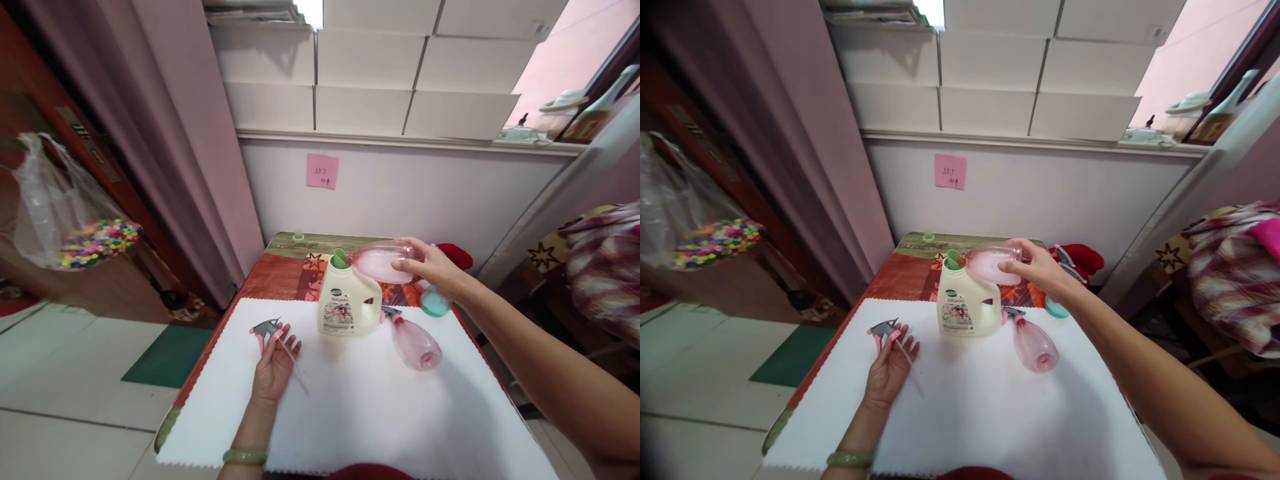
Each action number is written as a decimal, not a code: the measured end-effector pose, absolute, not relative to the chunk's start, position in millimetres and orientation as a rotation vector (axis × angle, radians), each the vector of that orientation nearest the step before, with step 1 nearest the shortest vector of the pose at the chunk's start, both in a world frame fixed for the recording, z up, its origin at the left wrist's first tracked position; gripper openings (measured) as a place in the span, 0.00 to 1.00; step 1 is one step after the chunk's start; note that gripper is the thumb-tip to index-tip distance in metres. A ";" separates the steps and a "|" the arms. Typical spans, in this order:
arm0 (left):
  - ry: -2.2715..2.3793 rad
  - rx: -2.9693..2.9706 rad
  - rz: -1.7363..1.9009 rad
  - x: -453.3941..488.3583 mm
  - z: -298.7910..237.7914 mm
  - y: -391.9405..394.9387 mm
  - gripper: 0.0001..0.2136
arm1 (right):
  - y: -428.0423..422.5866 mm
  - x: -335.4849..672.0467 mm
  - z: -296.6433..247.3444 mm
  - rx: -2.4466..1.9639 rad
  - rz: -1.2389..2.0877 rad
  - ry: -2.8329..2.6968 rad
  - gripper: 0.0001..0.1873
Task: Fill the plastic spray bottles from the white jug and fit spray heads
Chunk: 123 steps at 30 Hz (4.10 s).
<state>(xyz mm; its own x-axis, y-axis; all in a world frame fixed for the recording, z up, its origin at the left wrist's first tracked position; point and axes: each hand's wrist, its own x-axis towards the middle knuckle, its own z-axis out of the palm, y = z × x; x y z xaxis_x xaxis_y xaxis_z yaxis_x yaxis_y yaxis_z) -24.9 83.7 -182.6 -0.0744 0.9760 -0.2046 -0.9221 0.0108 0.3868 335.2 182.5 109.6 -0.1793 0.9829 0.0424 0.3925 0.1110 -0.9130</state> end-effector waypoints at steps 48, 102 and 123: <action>0.534 0.144 1.558 -23.1 -177.1 84.4 0.12 | 184.4 336.1 118.7 -1.363 0.974 -1.785 0.30; 0.567 0.147 1.571 -21.2 -176.1 84.5 0.13 | 186.1 334.6 130.2 -1.413 1.034 -1.789 0.30; 0.592 0.127 1.582 -19.4 -174.0 84.6 0.13 | 192.7 337.1 128.7 -1.421 0.967 -1.813 0.34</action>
<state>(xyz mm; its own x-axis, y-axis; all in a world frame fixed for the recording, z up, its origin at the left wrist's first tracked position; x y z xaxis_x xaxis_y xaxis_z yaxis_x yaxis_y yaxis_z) -19.4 84.6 -174.0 -0.1165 0.9563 -0.2682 -0.8972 0.0145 0.4413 337.1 192.7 128.7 -0.2179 0.9752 0.0394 0.5110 0.1483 -0.8467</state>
